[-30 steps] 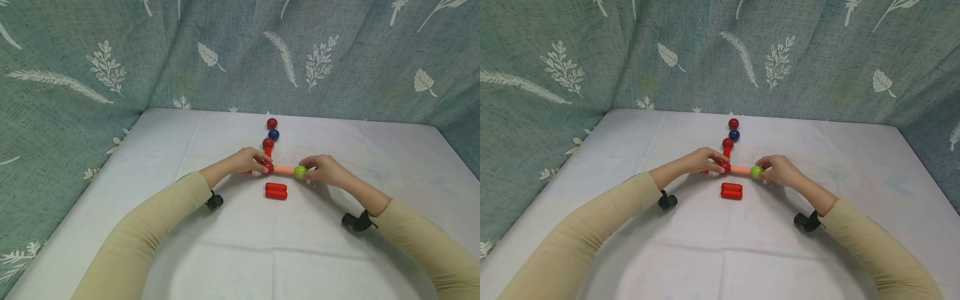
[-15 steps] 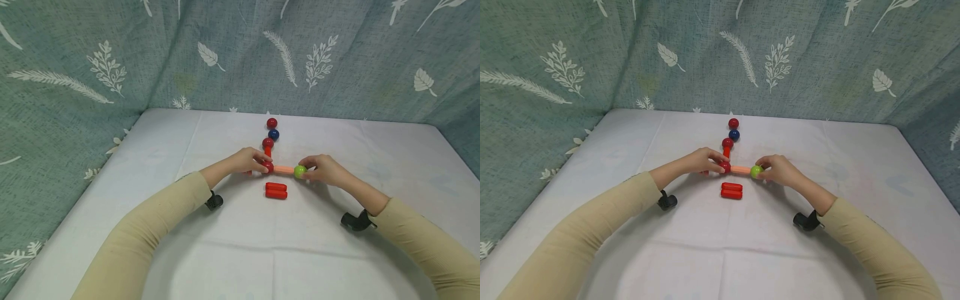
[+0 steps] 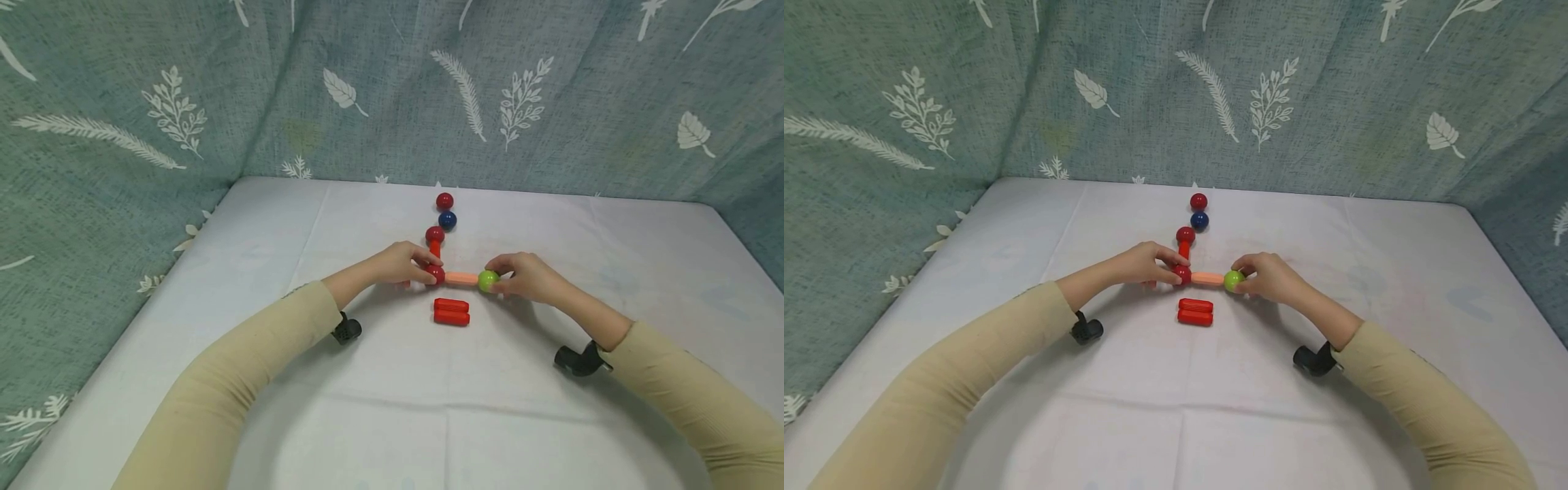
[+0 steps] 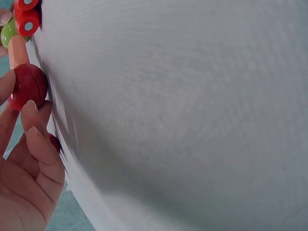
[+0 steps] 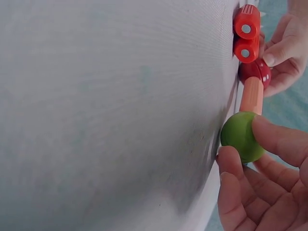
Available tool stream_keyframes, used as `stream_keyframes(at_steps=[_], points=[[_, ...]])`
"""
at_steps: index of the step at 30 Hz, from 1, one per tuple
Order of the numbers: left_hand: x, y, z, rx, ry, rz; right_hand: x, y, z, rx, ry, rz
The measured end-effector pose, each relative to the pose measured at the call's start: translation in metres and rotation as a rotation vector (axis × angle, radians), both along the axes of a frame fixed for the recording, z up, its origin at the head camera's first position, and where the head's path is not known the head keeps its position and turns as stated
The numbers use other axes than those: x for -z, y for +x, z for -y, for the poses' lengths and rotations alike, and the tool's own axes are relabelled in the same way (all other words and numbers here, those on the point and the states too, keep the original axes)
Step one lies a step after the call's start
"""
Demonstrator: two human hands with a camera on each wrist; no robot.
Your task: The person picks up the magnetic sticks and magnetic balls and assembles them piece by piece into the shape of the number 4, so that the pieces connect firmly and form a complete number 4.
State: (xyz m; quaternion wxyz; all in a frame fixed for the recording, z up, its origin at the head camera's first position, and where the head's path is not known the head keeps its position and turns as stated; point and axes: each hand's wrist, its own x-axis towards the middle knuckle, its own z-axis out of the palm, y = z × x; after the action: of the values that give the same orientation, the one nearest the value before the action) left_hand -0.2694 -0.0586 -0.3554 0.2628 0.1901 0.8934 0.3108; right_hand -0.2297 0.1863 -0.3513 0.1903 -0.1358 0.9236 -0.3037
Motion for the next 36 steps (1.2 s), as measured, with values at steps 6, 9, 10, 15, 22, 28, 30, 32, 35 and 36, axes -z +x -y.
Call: stream_keyframes(at_steps=[6,9,10,15,22,28,30,32,35,36], points=[[0.0017,0.0008,0.0018,-0.012,-0.003,0.005,0.0006,-0.0014,0.0005,-0.013,-0.005,-0.002],[0.0021,0.0021,0.0017,-0.025,-0.003,0.011,0.0014,-0.0020,0.0008,-0.014,-0.002,-0.001],[0.0022,0.0025,0.0016,-0.030,-0.005,0.014,0.0017,-0.0022,0.0009,-0.012,0.000,0.001],[0.0019,0.0035,0.0009,-0.043,-0.004,0.021,0.0017,-0.0026,0.0019,0.002,0.013,0.018],[0.0023,0.0027,0.0010,-0.043,0.007,0.019,0.0007,-0.0023,0.0024,0.007,0.024,0.026],[0.0039,0.0010,0.0010,-0.048,0.012,0.014,0.0008,-0.0020,0.0020,0.029,0.016,0.046],[0.0040,0.0006,0.0009,-0.048,0.010,0.012,0.0005,-0.0017,0.0021,0.035,0.014,0.050],[0.0043,0.0003,0.0009,-0.045,0.007,0.007,0.0002,-0.0015,0.0018,0.036,0.016,0.051],[0.0040,0.0002,0.0013,-0.041,0.009,0.003,-0.0008,-0.0018,0.0007,0.031,0.023,0.046],[0.0038,0.0002,0.0014,-0.040,0.010,0.002,-0.0016,-0.0018,0.0002,0.028,0.023,0.040]])
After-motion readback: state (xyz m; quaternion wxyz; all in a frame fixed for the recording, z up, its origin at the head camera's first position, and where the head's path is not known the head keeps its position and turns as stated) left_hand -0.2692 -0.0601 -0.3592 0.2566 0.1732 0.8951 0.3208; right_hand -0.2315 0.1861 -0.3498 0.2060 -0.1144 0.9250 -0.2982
